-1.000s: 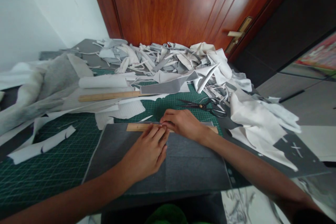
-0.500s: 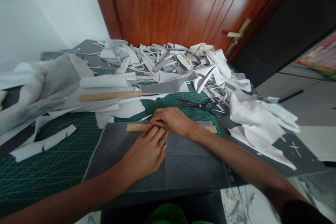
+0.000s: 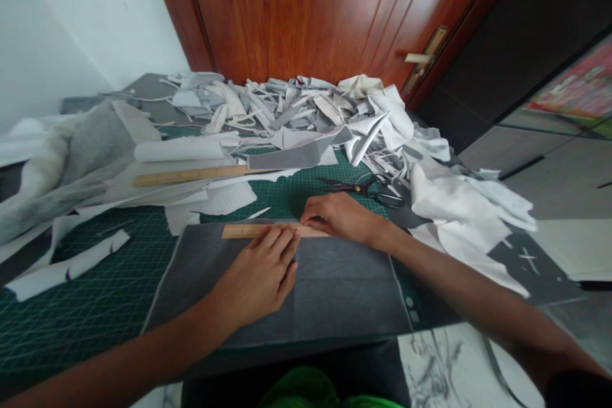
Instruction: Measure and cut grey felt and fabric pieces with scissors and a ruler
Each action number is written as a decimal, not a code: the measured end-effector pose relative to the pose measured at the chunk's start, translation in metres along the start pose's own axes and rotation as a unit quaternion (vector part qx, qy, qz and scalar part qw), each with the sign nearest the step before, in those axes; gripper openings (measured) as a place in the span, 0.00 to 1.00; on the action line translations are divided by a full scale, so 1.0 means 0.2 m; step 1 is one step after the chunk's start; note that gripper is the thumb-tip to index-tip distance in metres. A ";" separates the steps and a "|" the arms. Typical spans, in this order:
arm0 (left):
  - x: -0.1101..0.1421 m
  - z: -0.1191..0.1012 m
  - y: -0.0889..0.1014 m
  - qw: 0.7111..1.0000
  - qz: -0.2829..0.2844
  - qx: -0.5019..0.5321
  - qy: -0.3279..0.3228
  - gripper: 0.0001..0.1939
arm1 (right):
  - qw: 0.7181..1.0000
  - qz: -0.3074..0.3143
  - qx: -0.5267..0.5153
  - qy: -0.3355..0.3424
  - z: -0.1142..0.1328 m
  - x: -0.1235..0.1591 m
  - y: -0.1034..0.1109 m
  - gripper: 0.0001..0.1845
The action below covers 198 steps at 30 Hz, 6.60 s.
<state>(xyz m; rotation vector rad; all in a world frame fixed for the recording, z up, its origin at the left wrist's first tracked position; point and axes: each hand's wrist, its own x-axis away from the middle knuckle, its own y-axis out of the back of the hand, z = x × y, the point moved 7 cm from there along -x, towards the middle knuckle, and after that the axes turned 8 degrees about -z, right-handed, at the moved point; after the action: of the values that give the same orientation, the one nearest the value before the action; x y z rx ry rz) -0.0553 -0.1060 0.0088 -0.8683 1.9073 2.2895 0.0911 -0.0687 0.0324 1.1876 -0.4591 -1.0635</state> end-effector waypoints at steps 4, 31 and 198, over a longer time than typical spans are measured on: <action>0.00 0.00 0.00 1.000 -0.003 0.005 -0.003 0.24 | 1.000 0.004 0.011 -0.016 -0.04 0.09 0.04 0.09; 0.01 0.00 0.00 1.000 -0.012 0.001 0.010 0.25 | 0.983 -0.131 -0.079 -0.101 -0.16 0.16 0.09 0.05; 0.05 -0.01 -0.01 0.999 0.040 0.021 0.007 0.29 | 0.997 0.003 0.050 -0.055 -0.20 0.30 0.12 0.09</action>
<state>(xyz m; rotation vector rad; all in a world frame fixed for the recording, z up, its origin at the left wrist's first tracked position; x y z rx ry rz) -0.0620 -0.1104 0.0037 -0.8195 2.0256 2.2827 0.1610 -0.0986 0.0260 1.2178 -0.6070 -1.1166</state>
